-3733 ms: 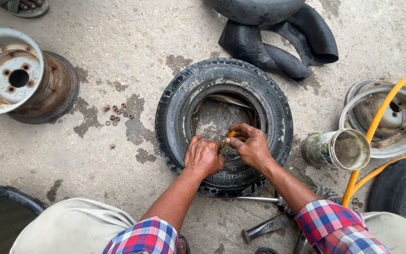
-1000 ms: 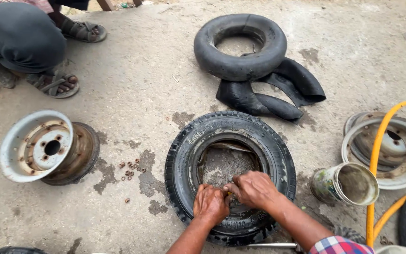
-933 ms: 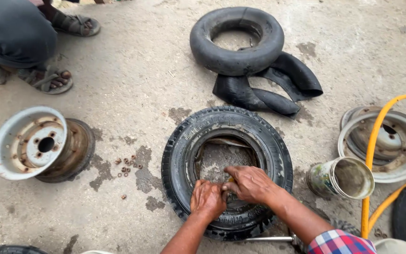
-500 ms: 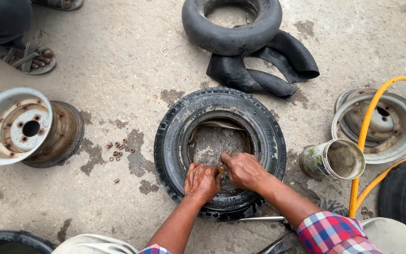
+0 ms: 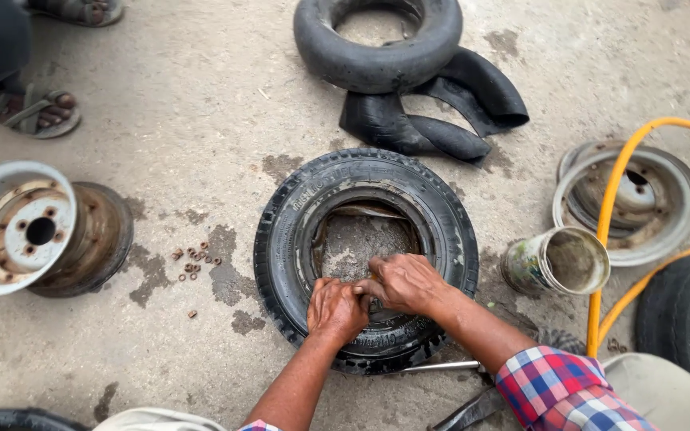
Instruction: Reassembling a small tire onto a metal rim including inserting the inner tube and securing bolts.
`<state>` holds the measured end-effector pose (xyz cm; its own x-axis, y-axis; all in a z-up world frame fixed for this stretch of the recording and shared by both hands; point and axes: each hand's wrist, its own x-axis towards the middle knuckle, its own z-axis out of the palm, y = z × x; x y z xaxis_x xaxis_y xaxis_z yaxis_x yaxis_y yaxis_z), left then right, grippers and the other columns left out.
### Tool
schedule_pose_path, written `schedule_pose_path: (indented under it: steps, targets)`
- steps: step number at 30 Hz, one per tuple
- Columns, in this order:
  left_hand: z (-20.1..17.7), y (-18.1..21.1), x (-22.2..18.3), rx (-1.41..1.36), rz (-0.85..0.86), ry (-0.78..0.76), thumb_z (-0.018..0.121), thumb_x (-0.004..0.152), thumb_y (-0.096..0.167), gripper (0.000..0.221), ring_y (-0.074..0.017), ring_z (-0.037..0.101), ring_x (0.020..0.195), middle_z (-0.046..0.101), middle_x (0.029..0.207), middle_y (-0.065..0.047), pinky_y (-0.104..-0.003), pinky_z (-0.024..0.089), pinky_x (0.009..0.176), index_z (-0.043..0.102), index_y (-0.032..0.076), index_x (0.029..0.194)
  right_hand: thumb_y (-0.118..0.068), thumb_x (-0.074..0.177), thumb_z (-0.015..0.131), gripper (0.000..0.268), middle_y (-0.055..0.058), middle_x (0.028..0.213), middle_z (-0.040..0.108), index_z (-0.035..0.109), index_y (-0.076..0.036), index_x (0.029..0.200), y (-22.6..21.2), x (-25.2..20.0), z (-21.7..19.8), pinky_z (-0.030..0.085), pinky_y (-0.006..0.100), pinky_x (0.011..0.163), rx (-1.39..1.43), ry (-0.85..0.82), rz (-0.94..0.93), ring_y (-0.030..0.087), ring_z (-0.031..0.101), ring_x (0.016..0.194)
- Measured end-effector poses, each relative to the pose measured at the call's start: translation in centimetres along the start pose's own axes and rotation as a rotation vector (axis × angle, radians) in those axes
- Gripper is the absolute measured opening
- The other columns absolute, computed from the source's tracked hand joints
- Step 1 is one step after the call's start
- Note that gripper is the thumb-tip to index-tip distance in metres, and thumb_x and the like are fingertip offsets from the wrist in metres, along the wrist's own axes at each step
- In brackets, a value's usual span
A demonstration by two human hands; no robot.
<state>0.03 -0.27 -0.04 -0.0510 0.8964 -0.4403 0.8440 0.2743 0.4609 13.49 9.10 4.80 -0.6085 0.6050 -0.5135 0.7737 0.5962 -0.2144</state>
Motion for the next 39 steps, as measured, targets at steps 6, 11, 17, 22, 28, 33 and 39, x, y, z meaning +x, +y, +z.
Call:
schedule_pose_path:
  steps: [6,11,17,22,28,33,39]
  targets:
    - [2.0,-0.2,1.4,-0.008,0.102,0.185,0.069,0.087,0.033,0.021,-0.0268,0.067,0.106,0.076,0.098,-0.011,-0.043,0.041,0.107,0.081,0.019,0.097,-0.012,0.079,0.065,0.031,0.024,0.104,0.073,0.063,-0.001,0.108,2.4,0.3,2.8,0.056,0.052,0.072,0.086,0.265,-0.284,0.041,0.071,0.090]
    - [2.3,-0.8,1.9,0.055,0.015,0.130,0.065,0.092,0.035,0.023,-0.0226,0.073,0.091,0.078,0.086,-0.009,-0.041,0.042,0.110,0.081,0.019,0.099,-0.020,0.094,0.062,0.017,0.022,0.077,0.072,0.064,-0.003,0.097,1.5,0.8,3.5,0.052,0.048,0.053,0.098,0.329,-0.228,0.034,0.070,0.062]
    - [5.6,-3.4,3.3,0.106,0.170,0.385,0.070,0.081,0.029,0.025,-0.0254,0.074,0.091,0.079,0.086,-0.010,-0.041,0.048,0.099,0.080,0.013,0.098,-0.036,0.091,0.072,0.058,0.025,0.120,0.067,0.056,-0.002,0.137,0.8,-0.2,1.6,0.052,0.055,0.085,0.452,0.190,-0.185,0.044,0.065,0.109]
    - [7.5,-5.1,5.5,0.173,0.089,0.252,0.075,0.083,0.036,0.025,-0.0182,0.076,0.088,0.079,0.085,-0.005,-0.036,0.051,0.104,0.080,0.014,0.095,-0.027,0.095,0.063,0.051,0.012,0.134,0.068,0.058,-0.015,0.144,1.9,0.9,6.2,0.043,0.049,0.110,0.892,0.088,-0.046,0.032,0.062,0.124]
    - [8.2,-5.7,6.3,0.162,0.073,0.200,0.080,0.080,0.034,0.024,-0.0114,0.077,0.083,0.080,0.081,-0.002,-0.033,0.051,0.107,0.081,0.017,0.098,-0.019,0.100,0.063,0.035,0.012,0.125,0.073,0.066,-0.009,0.134,1.6,0.7,5.8,0.051,0.042,0.111,0.893,0.136,-0.025,0.029,0.070,0.119]
    - [9.6,-7.0,7.0,0.161,0.094,0.117,0.078,0.083,0.036,0.026,-0.0101,0.078,0.081,0.080,0.087,0.000,-0.028,0.054,0.102,0.080,0.020,0.103,-0.013,0.102,0.058,0.034,0.014,0.124,0.073,0.061,-0.007,0.135,1.1,0.2,5.0,0.050,0.041,0.113,0.828,0.155,-0.048,0.032,0.072,0.115]
    - [8.0,-4.8,6.0,0.184,0.053,0.096,0.079,0.082,0.036,0.027,-0.0131,0.077,0.086,0.080,0.082,-0.002,-0.035,0.048,0.110,0.079,0.017,0.101,-0.012,0.099,0.061,0.037,0.011,0.128,0.070,0.061,-0.010,0.136,2.6,1.3,6.4,0.047,0.044,0.109,0.893,0.127,-0.114,0.030,0.065,0.120]
